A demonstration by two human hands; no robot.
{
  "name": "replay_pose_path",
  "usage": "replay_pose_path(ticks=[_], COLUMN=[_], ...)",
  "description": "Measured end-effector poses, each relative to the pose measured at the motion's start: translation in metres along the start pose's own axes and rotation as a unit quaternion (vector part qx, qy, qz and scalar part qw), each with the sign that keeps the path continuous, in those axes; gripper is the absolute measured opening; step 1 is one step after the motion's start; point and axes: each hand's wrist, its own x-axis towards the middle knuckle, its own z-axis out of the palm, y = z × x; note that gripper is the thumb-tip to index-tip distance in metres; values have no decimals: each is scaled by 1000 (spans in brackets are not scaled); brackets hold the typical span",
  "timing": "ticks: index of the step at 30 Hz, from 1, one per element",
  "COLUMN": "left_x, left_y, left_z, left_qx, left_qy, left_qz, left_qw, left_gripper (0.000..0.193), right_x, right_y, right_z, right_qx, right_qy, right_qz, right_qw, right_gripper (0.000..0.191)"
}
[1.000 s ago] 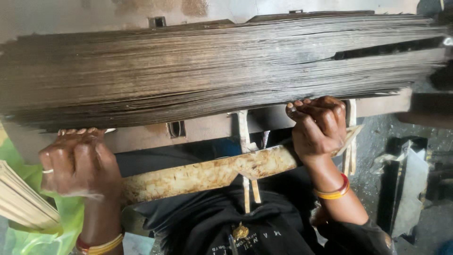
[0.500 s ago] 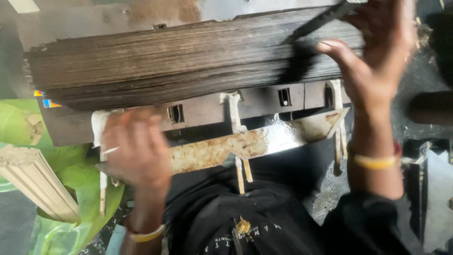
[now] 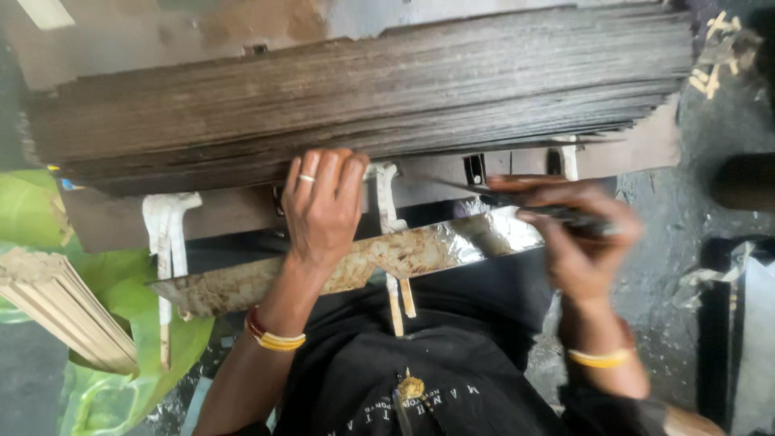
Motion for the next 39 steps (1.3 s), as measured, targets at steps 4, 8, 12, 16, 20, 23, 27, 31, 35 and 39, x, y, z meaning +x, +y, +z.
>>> replay_pose_path(ticks=[4, 8, 12, 16, 20, 23, 27, 31, 35, 39], left_x=[4, 8, 9, 11, 12, 13, 12, 11, 10, 9], left_y=[0, 0, -1, -2, -1, -1, -1, -2, -4, -5], left_z=[3, 5, 3, 2, 2, 3, 3, 4, 6, 9], left_qx=[-3, -13, -19, -8, 3, 12, 23, 20, 25, 33], left_qy=[-3, 6, -12, -13, -26, -9, -20, -22, -22, -5], left_qz=[-11, -14, -29, -26, -22, -18, -19, -19, -16, -7], left_qw=[1000, 1000, 999, 1000, 999, 1000, 999, 999, 999, 999], left_gripper=[10, 12, 10, 9, 8, 8, 9, 8, 9, 13], right_x=[-15, -11, 0, 19, 22, 5, -13, -12, 3, 9], right_y=[22, 25, 29, 33, 31, 35, 50, 59, 54, 44], right_z=[37, 46, 46, 33, 24, 29, 25, 22, 27, 38], right_qx=[-91, -90, -101, -66, -43, -29, 42, 30, 64, -24], right_qy=[33, 39, 4, -26, -131, -42, 74, 44, -8, -28], right_qz=[9, -5, -26, 11, -35, -2, 38, 26, -10, -46], right_qw=[995, 995, 995, 997, 990, 999, 996, 998, 998, 998], right_gripper=[17, 24, 15, 16, 24, 19, 16, 36, 48, 17])
